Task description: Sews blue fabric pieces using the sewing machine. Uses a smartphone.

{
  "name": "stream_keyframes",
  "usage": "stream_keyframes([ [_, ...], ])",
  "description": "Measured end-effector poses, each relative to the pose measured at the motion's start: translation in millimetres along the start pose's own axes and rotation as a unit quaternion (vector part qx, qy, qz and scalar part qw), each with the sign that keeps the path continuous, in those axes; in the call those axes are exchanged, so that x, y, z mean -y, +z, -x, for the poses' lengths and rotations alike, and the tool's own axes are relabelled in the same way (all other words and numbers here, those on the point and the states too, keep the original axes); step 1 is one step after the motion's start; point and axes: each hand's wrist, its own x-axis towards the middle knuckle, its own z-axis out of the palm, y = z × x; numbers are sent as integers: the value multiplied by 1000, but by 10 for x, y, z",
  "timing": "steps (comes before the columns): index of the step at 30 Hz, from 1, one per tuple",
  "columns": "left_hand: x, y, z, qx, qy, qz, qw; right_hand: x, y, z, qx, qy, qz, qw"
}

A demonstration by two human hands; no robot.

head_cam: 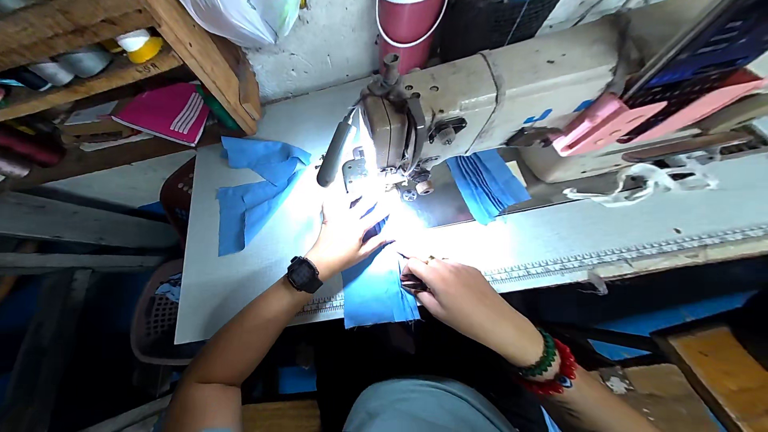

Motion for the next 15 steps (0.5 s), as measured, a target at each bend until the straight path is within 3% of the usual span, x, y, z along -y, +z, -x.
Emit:
stream_keyframes([
  [15,67,-45,-101,13,-8,44,999,20,-18,-80,13,18,21,1000],
])
